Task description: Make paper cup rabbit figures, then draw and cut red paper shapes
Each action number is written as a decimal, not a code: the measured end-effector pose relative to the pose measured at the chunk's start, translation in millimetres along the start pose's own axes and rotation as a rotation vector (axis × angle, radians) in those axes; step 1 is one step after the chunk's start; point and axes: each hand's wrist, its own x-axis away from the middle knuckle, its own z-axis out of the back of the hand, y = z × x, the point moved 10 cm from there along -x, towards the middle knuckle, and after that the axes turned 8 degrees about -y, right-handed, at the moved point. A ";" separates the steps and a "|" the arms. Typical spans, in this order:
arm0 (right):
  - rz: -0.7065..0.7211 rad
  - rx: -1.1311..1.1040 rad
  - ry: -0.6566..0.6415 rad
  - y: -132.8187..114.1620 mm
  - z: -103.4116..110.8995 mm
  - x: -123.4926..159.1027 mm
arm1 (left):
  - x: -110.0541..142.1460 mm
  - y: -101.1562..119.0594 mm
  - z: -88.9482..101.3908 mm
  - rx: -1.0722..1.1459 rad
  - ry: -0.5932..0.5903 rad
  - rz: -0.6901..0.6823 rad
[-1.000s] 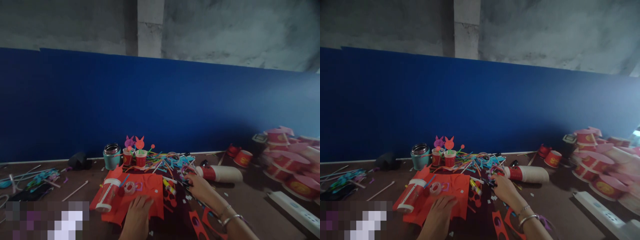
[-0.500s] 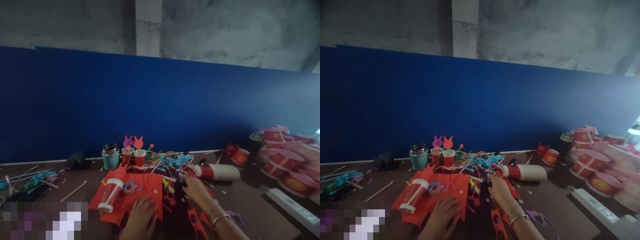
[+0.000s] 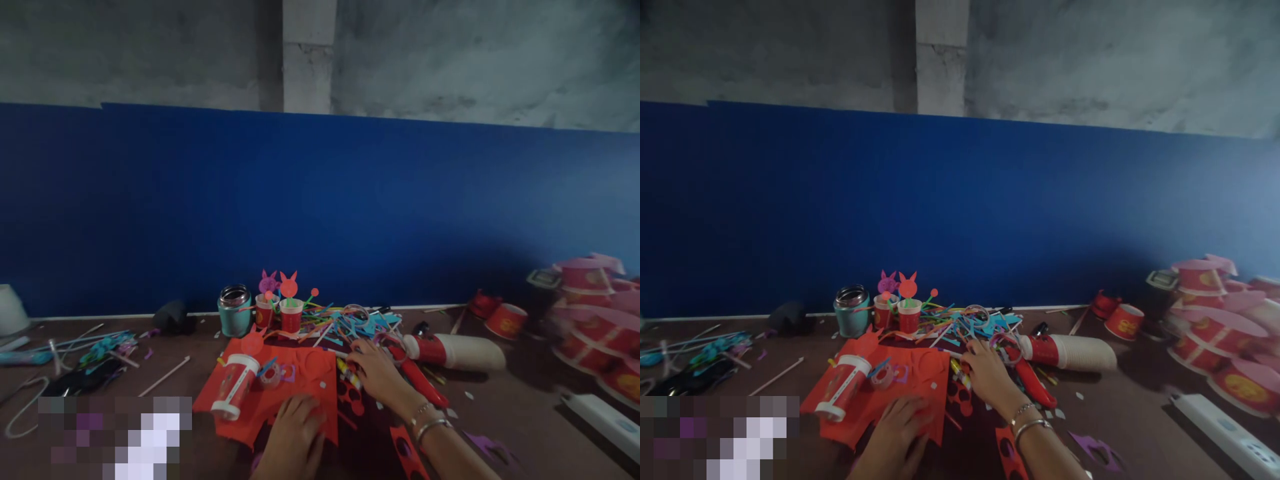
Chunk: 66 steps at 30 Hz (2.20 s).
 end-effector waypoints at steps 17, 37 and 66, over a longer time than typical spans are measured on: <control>-0.057 -0.120 0.027 22.5 -3.1 -5.3 | -0.4 -1.1 -0.9 -0.004 0.001 -0.002; 0.233 -0.245 0.208 -47.9 38.3 46.4 | -25.4 -29.6 -58.4 1.829 0.076 0.831; -0.287 -0.049 0.038 -6.8 -12.2 52.5 | -19.2 -51.7 -68.0 1.697 0.216 0.715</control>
